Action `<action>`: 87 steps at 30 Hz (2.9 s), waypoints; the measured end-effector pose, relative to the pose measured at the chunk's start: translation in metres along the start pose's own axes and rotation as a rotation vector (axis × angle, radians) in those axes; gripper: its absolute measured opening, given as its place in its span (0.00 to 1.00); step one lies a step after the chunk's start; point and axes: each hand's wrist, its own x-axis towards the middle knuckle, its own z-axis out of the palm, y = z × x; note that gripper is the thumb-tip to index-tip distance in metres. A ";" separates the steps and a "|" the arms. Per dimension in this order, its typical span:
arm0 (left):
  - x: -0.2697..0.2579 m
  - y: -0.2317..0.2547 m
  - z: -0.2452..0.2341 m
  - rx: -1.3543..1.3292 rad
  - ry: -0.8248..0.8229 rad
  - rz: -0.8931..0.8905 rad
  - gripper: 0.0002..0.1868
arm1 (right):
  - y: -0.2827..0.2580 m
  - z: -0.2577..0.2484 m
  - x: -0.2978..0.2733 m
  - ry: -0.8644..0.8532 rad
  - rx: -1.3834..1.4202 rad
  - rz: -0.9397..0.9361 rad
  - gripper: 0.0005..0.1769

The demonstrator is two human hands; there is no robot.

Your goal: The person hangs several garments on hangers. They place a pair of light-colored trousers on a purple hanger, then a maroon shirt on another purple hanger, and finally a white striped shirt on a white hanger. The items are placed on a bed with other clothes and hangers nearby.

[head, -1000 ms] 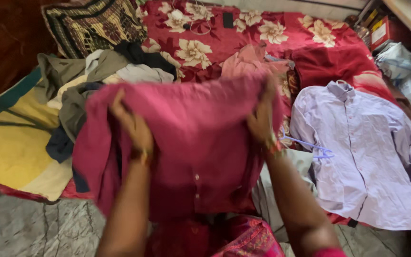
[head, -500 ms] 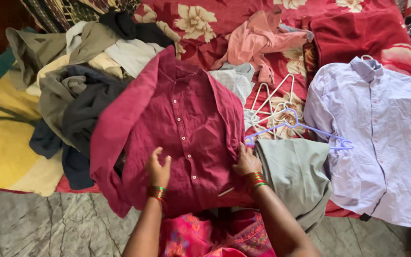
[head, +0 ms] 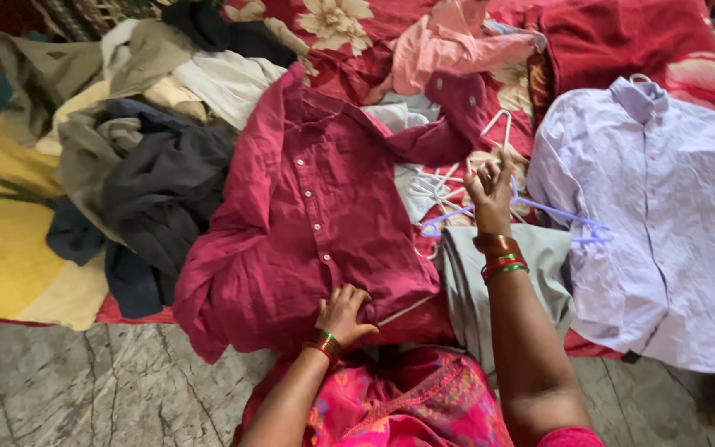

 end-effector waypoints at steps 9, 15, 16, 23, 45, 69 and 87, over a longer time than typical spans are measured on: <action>0.011 0.002 0.018 0.208 0.009 0.002 0.20 | 0.079 -0.171 -0.076 0.548 -1.001 -0.096 0.30; 0.044 -0.040 0.018 -0.150 -0.067 0.031 0.10 | 0.084 -0.230 -0.049 0.879 -0.367 0.130 0.28; 0.050 -0.045 0.020 -0.233 -0.058 0.025 0.11 | 0.084 -0.233 -0.046 0.873 -0.150 0.294 0.25; 0.074 -0.079 0.026 -0.586 0.220 -0.108 0.09 | 0.096 -0.220 -0.053 0.481 0.022 0.388 0.24; -0.004 0.001 0.040 -0.013 0.170 -0.009 0.46 | 0.044 -0.161 -0.051 0.134 0.177 0.248 0.17; -0.030 0.094 -0.035 -1.724 -0.259 -0.129 0.29 | -0.164 -0.134 -0.169 -0.176 0.692 0.130 0.24; -0.036 0.201 -0.106 -0.841 0.098 0.186 0.18 | -0.233 -0.160 -0.186 0.199 -0.808 -0.547 0.30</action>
